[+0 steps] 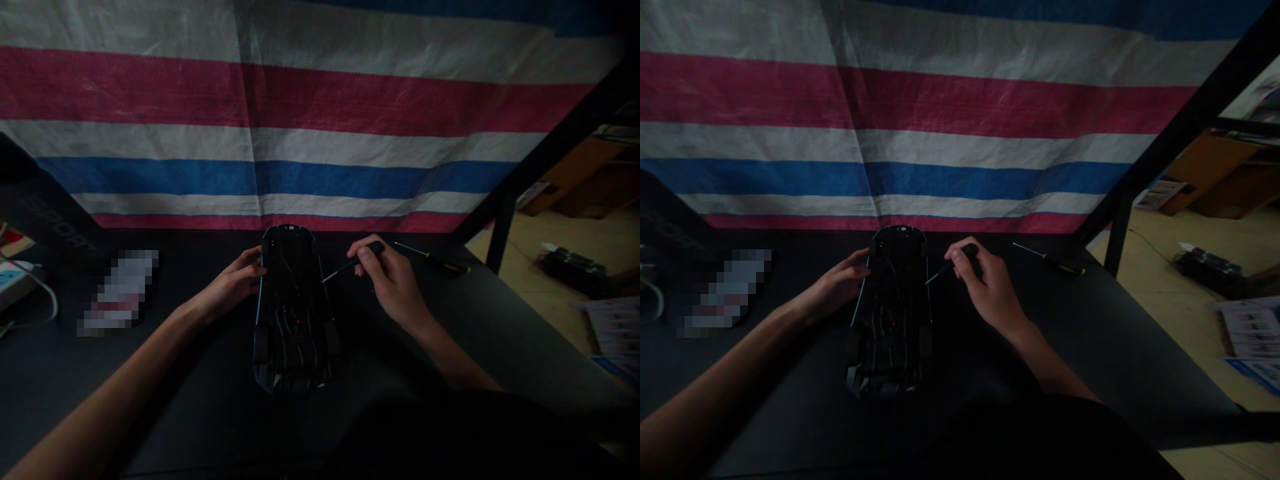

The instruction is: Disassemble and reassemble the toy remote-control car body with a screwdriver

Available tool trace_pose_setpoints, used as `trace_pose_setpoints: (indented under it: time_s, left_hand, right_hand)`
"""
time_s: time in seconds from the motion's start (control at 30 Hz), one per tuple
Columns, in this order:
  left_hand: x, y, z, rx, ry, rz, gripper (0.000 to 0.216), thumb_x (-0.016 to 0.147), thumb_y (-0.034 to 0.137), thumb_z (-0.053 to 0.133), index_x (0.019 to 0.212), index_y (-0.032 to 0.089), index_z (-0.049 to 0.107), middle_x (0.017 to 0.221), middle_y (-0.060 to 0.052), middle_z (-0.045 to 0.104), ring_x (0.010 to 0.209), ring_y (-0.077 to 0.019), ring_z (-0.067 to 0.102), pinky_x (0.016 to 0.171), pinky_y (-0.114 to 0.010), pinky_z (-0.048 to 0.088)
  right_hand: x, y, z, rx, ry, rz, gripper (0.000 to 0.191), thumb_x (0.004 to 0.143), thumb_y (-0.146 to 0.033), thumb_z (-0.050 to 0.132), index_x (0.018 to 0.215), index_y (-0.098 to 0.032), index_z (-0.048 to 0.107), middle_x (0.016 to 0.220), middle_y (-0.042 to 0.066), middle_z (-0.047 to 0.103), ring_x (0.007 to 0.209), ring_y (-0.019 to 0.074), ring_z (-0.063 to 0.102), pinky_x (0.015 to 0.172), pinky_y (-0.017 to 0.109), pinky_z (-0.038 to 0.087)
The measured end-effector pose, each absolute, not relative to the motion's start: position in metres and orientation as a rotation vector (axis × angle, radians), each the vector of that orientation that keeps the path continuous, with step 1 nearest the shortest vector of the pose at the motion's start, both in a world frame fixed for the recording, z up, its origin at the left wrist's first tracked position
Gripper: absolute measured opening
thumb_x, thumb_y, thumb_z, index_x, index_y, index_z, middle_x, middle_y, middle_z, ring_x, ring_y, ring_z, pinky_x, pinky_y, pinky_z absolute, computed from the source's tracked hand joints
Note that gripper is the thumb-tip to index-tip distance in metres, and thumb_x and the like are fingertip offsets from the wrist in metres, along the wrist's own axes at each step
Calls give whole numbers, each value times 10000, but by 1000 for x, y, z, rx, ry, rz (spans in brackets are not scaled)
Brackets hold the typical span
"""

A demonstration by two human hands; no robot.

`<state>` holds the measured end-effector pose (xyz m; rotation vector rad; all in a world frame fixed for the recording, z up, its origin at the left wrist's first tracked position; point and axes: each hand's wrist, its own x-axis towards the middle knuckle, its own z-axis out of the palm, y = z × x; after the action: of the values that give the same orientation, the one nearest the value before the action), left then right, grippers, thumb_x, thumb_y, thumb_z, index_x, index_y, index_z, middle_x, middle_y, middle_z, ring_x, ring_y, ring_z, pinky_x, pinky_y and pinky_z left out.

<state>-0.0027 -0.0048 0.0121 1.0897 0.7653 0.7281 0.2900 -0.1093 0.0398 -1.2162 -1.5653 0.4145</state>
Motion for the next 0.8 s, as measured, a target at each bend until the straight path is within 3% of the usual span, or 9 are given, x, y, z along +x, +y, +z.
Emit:
trace_pose_setpoints:
  time_s: [0.23,0.4,0.5,0.6,0.7,0.8]
  left_hand:
    - [-3,-5,12,1074,756,730,570,793,294,840,1317,281,616,1309,-54,720,1202,-287,677,997,-407,524]
    - [-4,-4,10,1063,752,717,607,797,291,842,1354,283,603,1334,-58,712,1237,-287,670,1029,-409,520]
    - [-4,-3,9,1066,758,728,602,798,289,841,1354,279,611,1335,-63,711,1219,-281,675,1036,-412,523]
    - [-4,-3,11,1057,776,723,635,791,283,850,1377,277,605,1311,-61,718,1153,-260,691,1023,-407,532]
    - [-3,-4,13,1051,768,719,648,795,279,858,1386,269,592,1304,-56,721,1171,-253,690,1019,-385,535]
    - [-3,-4,14,1054,747,738,637,798,280,865,1371,260,587,1292,-55,724,1219,-251,680,1012,-361,537]
  right_hand:
    - [291,-114,43,-1233,-1647,387,319,1094,-500,489,1006,-255,673,856,12,645,738,168,588,744,327,474]
    - [298,-112,58,-1221,-1841,327,144,1044,-368,551,1098,-261,630,918,12,690,773,172,643,737,320,497]
    - [299,-110,78,-1252,-2005,268,246,1000,-339,602,1232,-258,597,996,27,724,828,188,690,777,326,518]
    - [291,-109,101,-1297,-2236,241,279,1043,-337,547,1305,-256,602,1011,27,743,754,166,681,750,317,490]
    - [273,-107,117,-1479,-2338,36,258,1084,-400,528,1237,-240,660,862,28,733,697,187,657,693,335,429]
    - [258,-101,124,-1773,-2247,-282,417,1099,-531,495,1082,-183,725,783,93,723,688,235,651,640,355,363]
